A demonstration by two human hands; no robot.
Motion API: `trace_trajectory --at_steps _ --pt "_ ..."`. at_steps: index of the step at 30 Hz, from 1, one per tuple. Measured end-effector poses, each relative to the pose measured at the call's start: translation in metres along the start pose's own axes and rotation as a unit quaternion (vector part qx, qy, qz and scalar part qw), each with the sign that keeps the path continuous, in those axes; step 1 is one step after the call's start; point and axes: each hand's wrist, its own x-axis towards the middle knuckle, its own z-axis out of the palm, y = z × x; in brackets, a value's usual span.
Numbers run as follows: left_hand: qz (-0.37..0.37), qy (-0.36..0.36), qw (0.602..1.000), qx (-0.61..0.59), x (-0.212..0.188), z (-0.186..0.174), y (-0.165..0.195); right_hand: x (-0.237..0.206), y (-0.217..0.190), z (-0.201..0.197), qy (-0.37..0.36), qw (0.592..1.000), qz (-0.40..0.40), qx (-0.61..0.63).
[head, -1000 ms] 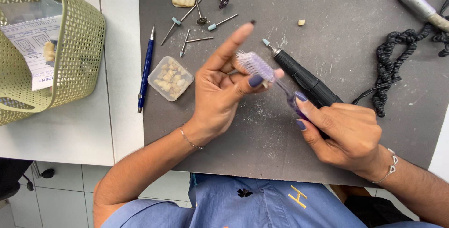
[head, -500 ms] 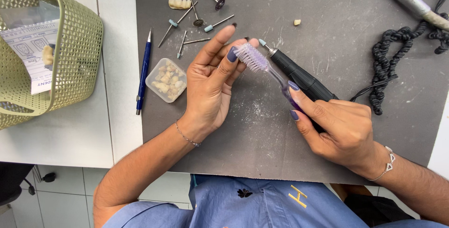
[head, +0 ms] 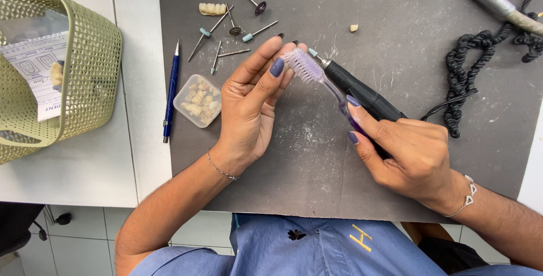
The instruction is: The person holds a small dental crown in one hand and grinds its surface with a rotary tool fitted with a grinding point, repositioning the crown repeatedly to work different areas. They then brush the crown with a toothbrush, resume grinding with the rotary tool, and finally change the tool's bit.
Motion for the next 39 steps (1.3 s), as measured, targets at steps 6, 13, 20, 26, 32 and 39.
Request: trace_trajectory --at_steps 6,13,20,26,32,39 --pt "0.008 -0.008 1.0 0.014 0.001 -0.003 -0.002 -0.002 -0.001 0.001 -0.003 1.0 0.001 0.001" --pt "0.014 -0.013 0.999 0.027 0.002 -0.012 -0.007 -0.005 0.001 0.004 -0.007 1.0 0.002 0.013" --pt "0.04 -0.036 0.992 0.115 -0.001 -0.005 -0.014 -0.006 0.001 0.004 0.005 1.0 -0.003 0.017" --pt "0.089 -0.098 0.973 0.19 0.012 -0.006 0.012 -0.002 0.005 -0.004 -0.003 0.999 -0.022 0.024" --pt "0.078 -0.209 0.939 0.263 0.015 -0.004 0.035 0.004 0.017 -0.017 -0.039 0.996 -0.051 0.061" --pt "0.119 -0.232 0.916 0.305 0.019 -0.003 0.043 0.007 0.026 -0.027 -0.056 0.993 -0.055 0.087"
